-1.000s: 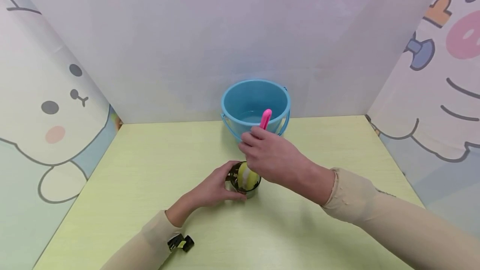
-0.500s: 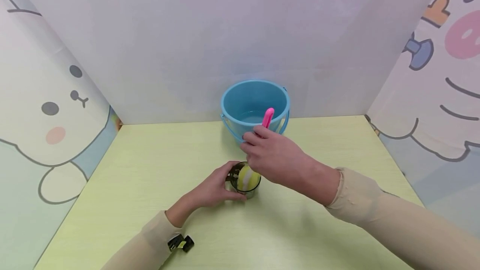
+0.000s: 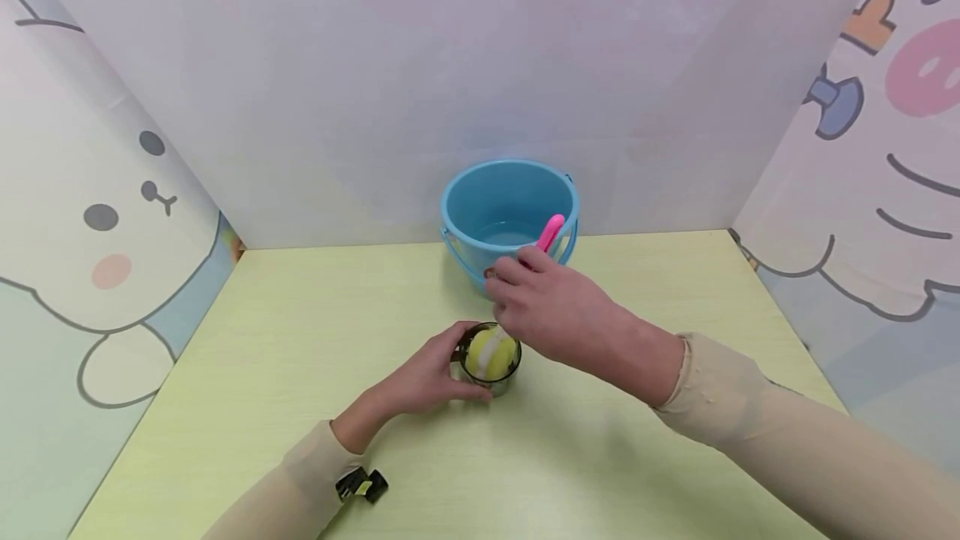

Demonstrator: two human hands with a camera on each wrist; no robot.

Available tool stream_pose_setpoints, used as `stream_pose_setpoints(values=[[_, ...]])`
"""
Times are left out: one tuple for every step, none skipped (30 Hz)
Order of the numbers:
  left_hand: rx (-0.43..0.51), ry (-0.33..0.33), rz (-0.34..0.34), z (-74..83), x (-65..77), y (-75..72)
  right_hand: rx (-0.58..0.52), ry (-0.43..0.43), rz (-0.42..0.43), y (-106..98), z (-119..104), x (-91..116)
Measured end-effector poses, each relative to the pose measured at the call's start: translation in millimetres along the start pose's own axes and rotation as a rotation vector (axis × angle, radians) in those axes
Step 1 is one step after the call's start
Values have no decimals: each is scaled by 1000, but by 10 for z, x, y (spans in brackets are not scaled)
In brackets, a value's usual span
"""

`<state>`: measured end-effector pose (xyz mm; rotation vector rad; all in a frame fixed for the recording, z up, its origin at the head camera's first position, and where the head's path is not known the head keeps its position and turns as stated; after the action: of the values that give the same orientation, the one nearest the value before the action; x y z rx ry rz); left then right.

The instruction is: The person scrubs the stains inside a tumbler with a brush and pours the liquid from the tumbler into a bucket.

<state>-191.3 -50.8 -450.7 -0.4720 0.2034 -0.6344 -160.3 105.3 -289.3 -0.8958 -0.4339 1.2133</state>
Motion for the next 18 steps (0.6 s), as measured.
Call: stream_pose_setpoints(values=[[1,1,-1,-1,-2,1,-6,5,-1,5,5,4],[3,3,-2,-1,-3,1,-13,10,-2,11,9,8],[6,6,-3,-1,-4,1,-17,15,-2,16,13,12],[8,8,-3,-1,-5,2,-19,19,-2,18,17,15],[10,10,-3,0,-3,3,-19,22,-2,24,21,19],[13,10,-4,1,-3,3,-16,24,0,22,23,21],[17,10,-4,2,-2,3,-14,25,1,21,25,23],[19,8,-4,4,-1,2,-10,27,4,22,27,22],[20,5,-4,6,1,1,-7,28,7,20,29,21],[19,1,-3,6,3,0,-4,28,10,16,30,16],[18,-4,-2,6,4,-1,-3,29,12,15,32,13],[18,-8,-1,7,5,-2,0,30,14,10,34,8],[17,-11,0,8,6,-2,1,32,15,8,37,4],[15,-14,2,9,6,-2,4,33,16,6,40,-1],[14,-17,3,6,8,-2,4,33,17,1,41,-4],[13,-19,4,3,8,-1,5,33,16,-2,42,-8],[13,-21,4,0,8,1,6,33,16,-5,44,-9],[12,-23,4,-3,9,4,10,33,14,-7,45,-11]])
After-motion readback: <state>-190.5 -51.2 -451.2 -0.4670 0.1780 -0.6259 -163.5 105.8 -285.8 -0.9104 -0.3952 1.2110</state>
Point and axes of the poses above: each hand's wrist, its own x-axis away from the middle knuckle, its own y-axis out of the palm, z = x × y, the point moved 6 cm from there along -x, towards the middle knuckle
